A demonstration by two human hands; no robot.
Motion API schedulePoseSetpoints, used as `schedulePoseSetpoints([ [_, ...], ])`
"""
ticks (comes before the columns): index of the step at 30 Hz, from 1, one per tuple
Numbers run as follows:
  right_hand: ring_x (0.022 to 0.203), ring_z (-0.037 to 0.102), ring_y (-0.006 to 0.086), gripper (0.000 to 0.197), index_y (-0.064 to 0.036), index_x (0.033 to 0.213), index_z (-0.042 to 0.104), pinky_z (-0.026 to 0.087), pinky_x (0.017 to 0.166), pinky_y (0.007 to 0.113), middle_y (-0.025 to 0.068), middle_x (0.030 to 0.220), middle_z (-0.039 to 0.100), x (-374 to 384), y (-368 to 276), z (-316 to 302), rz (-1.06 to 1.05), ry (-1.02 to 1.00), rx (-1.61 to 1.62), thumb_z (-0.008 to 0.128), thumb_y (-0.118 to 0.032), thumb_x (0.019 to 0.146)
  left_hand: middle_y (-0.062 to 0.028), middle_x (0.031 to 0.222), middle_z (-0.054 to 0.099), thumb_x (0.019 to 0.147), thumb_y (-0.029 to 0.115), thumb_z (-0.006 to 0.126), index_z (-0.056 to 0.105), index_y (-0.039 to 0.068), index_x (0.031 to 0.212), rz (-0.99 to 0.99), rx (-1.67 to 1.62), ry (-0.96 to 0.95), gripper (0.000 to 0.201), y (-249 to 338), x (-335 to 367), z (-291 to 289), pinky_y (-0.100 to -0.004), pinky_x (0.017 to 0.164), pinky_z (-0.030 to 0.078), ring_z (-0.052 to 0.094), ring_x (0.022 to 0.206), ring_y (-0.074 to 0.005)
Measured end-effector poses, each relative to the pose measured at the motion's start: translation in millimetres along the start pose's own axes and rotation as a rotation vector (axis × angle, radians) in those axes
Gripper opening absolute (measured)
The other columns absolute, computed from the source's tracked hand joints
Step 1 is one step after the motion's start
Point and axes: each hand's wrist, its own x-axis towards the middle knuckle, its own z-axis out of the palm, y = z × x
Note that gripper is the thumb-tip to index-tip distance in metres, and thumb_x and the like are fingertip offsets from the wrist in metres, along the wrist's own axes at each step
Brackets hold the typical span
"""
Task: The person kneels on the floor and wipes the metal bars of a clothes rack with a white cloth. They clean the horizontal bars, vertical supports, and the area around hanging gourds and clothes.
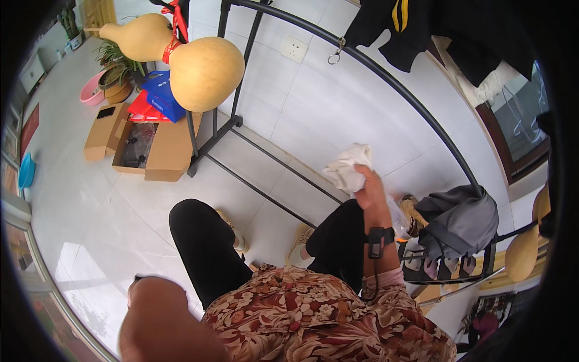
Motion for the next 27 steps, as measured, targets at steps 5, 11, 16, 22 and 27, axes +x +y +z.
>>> schedulePoseSetpoints([
  [5,0.113,0.068,0.0313,0.056,0.0029,0.141,0.051,0.059,0.092,0.044,0.0162,0.126,0.066,25,80,-10,0.276,0.025,-0.071,0.068,-0.009,0.089,-0.011,0.105,0.073,0.095,0.027,0.072,0.069,0.001,0.109,-0.882,0.404,0.021,0.03,-90,-20,-98,-0.0393,0.076,0.056,0.072,0.09,-0.0269],
  [11,0.106,0.07,0.0279,0.048,-0.0077,0.132,0.06,0.058,0.085,0.043,0.0104,0.118,0.07,53,139,-70,0.543,0.122,-0.246,0.072,-0.019,0.088,-0.0158,0.099,0.074,0.087,0.033,0.074,0.07,0.004,0.106,-1.493,0.949,-0.348,0.035,-195,-76,-161,-0.0458,0.079,0.056,0.071,0.094,-0.0364],
  [16,0.106,0.068,0.0317,0.043,-0.007,0.131,0.058,0.058,0.077,0.047,0.0137,0.124,0.066,100,159,-133,0.451,0.314,-0.265,0.07,-0.013,0.09,-0.0169,0.098,0.074,0.084,0.028,0.074,0.074,0.005,0.104,-1.762,1.104,-0.422,0.03,-213,-149,-207,-0.0463,0.077,0.055,0.072,0.092,-0.0344],
  [22,0.106,0.068,0.0371,0.05,-0.0101,0.133,0.055,0.06,0.076,0.054,0.0177,0.122,0.065,196,217,-225,0.355,0.423,-0.615,0.069,-0.011,0.086,-0.011,0.089,0.073,0.08,0.017,0.07,0.075,0.009,0.086,-1.64,1.206,-0.243,0.011,-219,-169,-184,-0.0476,0.072,0.052,0.072,0.087,-0.0307],
  [27,0.086,0.073,0.0372,0.03,0.0018,0.11,0.066,0.06,0.068,0.047,0.0205,0.095,0.071,251,287,-292,-0.002,-0.047,-1.754,0.063,-0.015,0.086,-0.011,0.087,0.072,0.08,0.017,0.07,0.075,0.007,0.086,-1.512,1.162,-0.201,0.013,-222,-149,-165,-0.0521,0.076,0.051,0.07,0.083,-0.0304],
])
